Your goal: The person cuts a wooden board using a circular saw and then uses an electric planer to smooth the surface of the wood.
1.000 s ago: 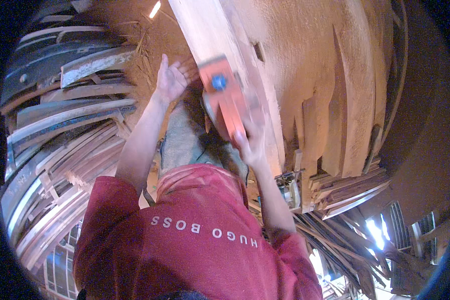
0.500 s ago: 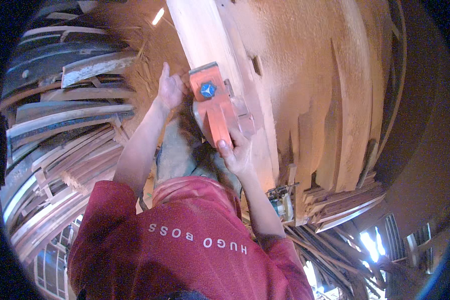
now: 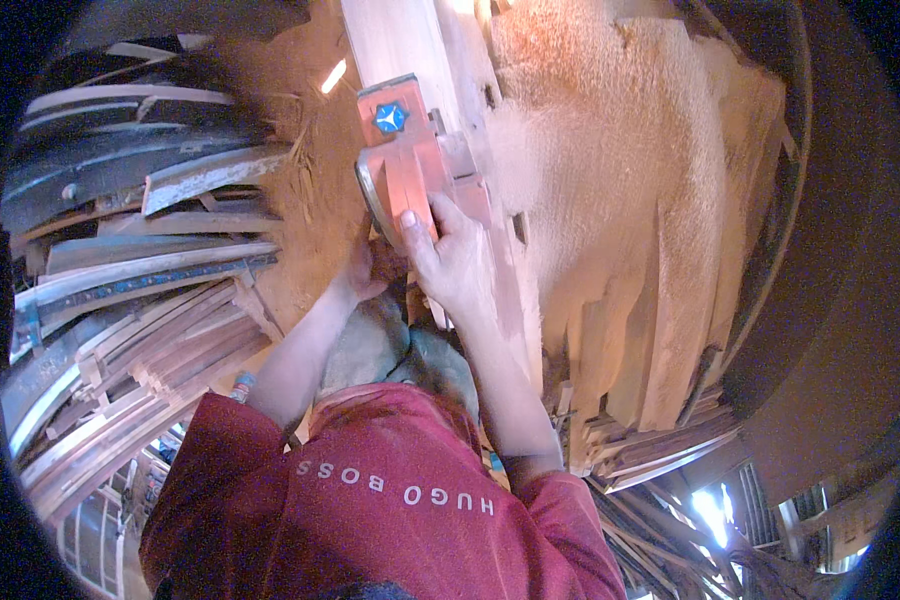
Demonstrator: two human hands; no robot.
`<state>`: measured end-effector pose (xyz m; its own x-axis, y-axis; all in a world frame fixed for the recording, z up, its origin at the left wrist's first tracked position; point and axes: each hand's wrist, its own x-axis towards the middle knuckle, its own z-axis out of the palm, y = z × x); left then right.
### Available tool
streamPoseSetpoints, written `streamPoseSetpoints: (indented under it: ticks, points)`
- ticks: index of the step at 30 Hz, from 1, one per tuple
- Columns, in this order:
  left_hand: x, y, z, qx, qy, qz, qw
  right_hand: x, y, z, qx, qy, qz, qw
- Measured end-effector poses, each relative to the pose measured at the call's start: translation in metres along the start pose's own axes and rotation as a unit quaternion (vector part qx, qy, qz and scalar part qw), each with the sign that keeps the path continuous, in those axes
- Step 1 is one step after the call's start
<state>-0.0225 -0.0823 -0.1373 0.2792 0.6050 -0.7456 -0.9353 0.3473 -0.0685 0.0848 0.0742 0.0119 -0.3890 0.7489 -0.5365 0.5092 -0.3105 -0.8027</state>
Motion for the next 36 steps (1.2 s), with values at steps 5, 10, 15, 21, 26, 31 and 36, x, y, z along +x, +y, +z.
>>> streamPoseSetpoints:
  ticks: [5, 10, 15, 21, 26, 31, 36]
  points:
    - [0.002, -0.002, 0.002, -0.009, 0.002, 0.016, 1.000, 0.067, -0.039, 0.008, -0.007, -0.001, -0.024, 1.000]
    - [0.000, 0.012, 0.006, -0.002, 0.059, -0.105, 0.993, 0.132, -0.070, 0.031, 0.061, 0.049, -0.070, 0.994]
    - [0.004, 0.008, -0.012, 0.003, 0.052, -0.111, 0.992, 0.195, -0.097, 0.043, 0.064, 0.065, -0.115, 0.989]
    - [0.006, 0.007, -0.011, -0.001, 0.043, -0.124, 0.991, 0.245, -0.138, 0.047, 0.030, 0.103, -0.207, 0.972]
    - [0.004, 0.004, -0.016, -0.006, 0.040, -0.113, 0.993, 0.284, -0.162, 0.054, 0.010, 0.069, -0.171, 0.983]
    - [0.001, 0.002, -0.007, 0.016, 0.030, -0.065, 0.997, 0.314, -0.200, 0.051, 0.015, 0.085, -0.263, 0.961]
    - [0.021, 0.001, -0.017, 0.106, 0.136, 0.048, 0.984, 0.290, -0.194, 0.030, -0.033, 0.108, -0.184, 0.976]
